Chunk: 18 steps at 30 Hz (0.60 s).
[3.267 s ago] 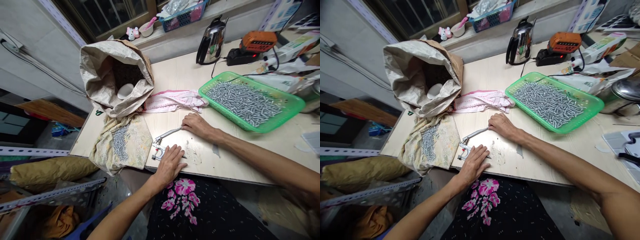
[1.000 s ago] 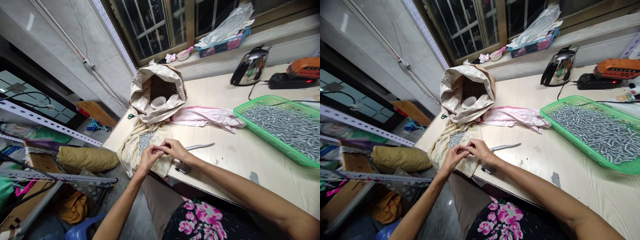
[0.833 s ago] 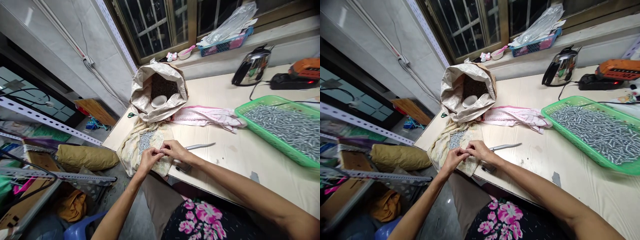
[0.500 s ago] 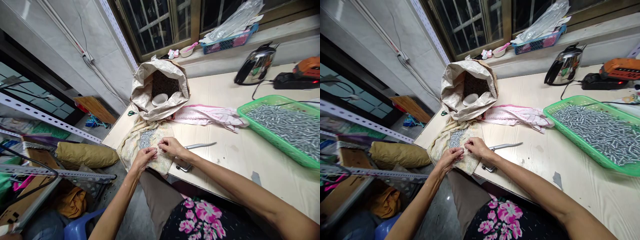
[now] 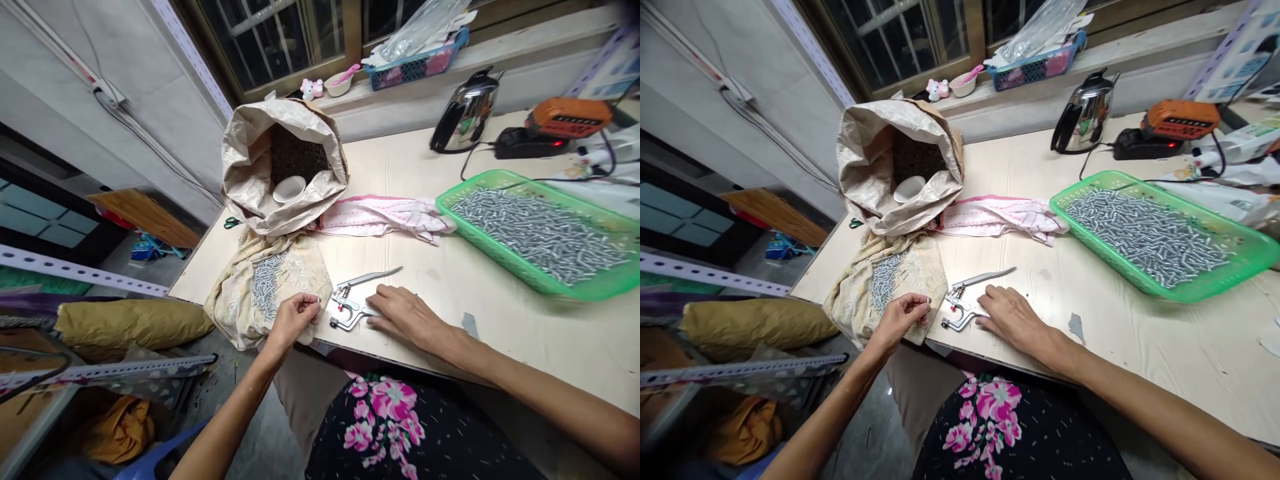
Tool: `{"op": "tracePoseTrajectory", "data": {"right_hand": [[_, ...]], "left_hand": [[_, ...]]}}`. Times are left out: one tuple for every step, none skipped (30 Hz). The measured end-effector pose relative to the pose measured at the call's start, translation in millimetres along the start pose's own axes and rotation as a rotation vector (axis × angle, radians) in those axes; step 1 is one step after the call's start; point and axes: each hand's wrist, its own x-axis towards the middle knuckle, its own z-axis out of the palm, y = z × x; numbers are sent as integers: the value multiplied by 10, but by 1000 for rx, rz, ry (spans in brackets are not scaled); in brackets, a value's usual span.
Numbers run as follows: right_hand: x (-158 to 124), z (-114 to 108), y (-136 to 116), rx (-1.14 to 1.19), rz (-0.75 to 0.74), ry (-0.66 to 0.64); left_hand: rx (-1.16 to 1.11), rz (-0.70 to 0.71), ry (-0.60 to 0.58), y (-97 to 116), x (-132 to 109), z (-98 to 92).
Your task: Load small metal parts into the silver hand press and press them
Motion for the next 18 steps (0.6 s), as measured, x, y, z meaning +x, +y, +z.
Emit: {"op": "tracePoseTrajectory", "data": {"right_hand": [[-71,51,24,10,19,-21],[-114,99,40,24,31,-34],[-135,140,52,41,32,-35],[-139,173,61,57,23,-26],[-134,197,68,65,4,-6],[-127,210,75,63,-21,22],[-122,215,81,51,-46,57],[-121,212,86,29,-66,93],[-125,203,91,3,-81,124],[-134,189,96,-21,-91,146],[-146,173,100,-37,-96,160],[-159,155,102,-42,-99,164],[-173,136,105,-38,-101,161],[-185,119,106,-27,-101,154],[-196,104,107,-15,-103,147],[-206,92,108,-2,-105,140],[-213,84,108,8,-106,133],[-219,81,109,17,-106,127]], "left_hand": [[5,-18,-35,-15,11,46],[13,-37,-65,-33,23,87],[26,-55,-86,-50,34,123],[43,-71,-97,-65,45,153],[64,-87,-103,-77,54,177],[82,-99,-103,-83,61,195],[94,-113,-105,-86,66,207],[97,-131,-107,-84,70,216],[90,-151,-112,-79,73,223],[78,-174,-119,-73,76,229],[64,-195,-125,-66,79,235],[51,-212,-129,-59,84,242],[43,-229,-134,-52,89,250],[41,-243,-136,-47,95,259],[46,-256,-143,-42,101,269],[58,-268,-153,-37,108,278],[76,-280,-164,-32,115,287],[98,-289,-178,-26,124,295]]}}
